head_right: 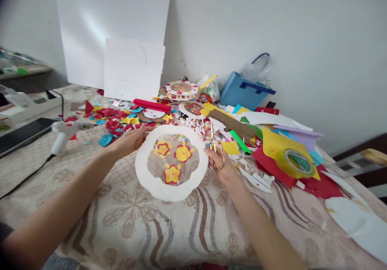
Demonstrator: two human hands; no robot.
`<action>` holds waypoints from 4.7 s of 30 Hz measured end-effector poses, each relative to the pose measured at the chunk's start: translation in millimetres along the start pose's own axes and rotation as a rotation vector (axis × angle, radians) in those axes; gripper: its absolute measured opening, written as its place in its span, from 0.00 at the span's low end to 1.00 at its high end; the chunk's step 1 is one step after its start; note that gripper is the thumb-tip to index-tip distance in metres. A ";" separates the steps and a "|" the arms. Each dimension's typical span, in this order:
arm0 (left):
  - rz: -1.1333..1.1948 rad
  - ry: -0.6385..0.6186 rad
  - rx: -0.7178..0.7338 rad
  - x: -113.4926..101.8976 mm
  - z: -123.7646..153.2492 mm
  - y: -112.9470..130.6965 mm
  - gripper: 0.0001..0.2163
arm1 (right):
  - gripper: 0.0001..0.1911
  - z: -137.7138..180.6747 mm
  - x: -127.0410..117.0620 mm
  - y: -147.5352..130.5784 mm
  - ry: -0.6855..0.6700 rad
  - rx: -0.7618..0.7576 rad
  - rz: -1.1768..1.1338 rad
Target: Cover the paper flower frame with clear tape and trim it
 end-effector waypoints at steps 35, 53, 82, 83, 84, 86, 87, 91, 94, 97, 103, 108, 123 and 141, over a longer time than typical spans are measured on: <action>-0.242 0.013 -0.059 1.2 9.1 4.8 0.20 | 0.21 17.4 5.9 -33.8 -0.164 -0.343 1.080; -0.283 -0.056 -0.082 4.4 4.9 0.4 0.19 | 0.23 20.7 12.5 -43.4 -0.195 -0.354 1.203; -0.867 0.094 0.287 34.2 -12.6 12.6 0.14 | 0.18 20.3 8.2 -44.2 0.094 -0.482 1.644; -0.860 0.034 0.271 47.7 -15.6 10.3 0.13 | 0.18 20.4 8.3 -44.6 0.102 -0.483 1.657; -0.858 -0.019 0.254 60.2 -19.1 7.9 0.12 | 0.19 20.5 8.5 -44.8 0.107 -0.483 1.668; -0.829 -0.056 0.197 76.3 -27.5 3.3 0.13 | 0.19 20.5 8.7 -44.7 0.116 -0.479 1.684; -0.797 -0.064 0.144 80.6 -32.4 -0.6 0.14 | 0.20 20.3 8.6 -44.3 0.119 -0.474 1.688; -0.646 -0.094 -0.063 84.5 -47.0 -19.1 0.19 | 0.21 18.7 7.7 -41.0 0.116 -0.441 1.697; -0.589 -0.091 -0.116 82.4 -51.2 -26.9 0.18 | 0.22 17.8 8.3 -38.6 0.090 -0.415 1.709; -0.546 -0.060 -0.127 80.0 -51.9 -29.9 0.15 | 0.22 18.3 10.3 -38.6 0.061 -0.407 1.705; -0.361 -0.012 -0.169 77.1 -49.9 -32.1 0.10 | 0.20 19.9 13.2 -40.9 0.055 -0.428 1.704; -0.301 0.021 -0.162 74.3 -46.8 -32.8 0.10 | 0.19 20.7 14.1 -39.5 0.061 -0.435 1.690; -0.492 -0.065 -0.052 75.8 -41.2 -26.7 0.11 | 0.22 23.5 19.4 -45.5 0.145 -0.518 1.718; -0.385 -0.153 -0.150 66.7 -41.3 -32.0 0.10 | 0.24 24.9 24.1 -46.3 0.065 -0.551 1.653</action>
Point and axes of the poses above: each hand's wrist, its own z-axis away from the middle knuckle, its own x-axis out of the palm, y = z × x, the point moved 7 cm from there along -z, towards the middle knuckle, and after that the axes turned 10 degrees about z, right-handed, at the moved point
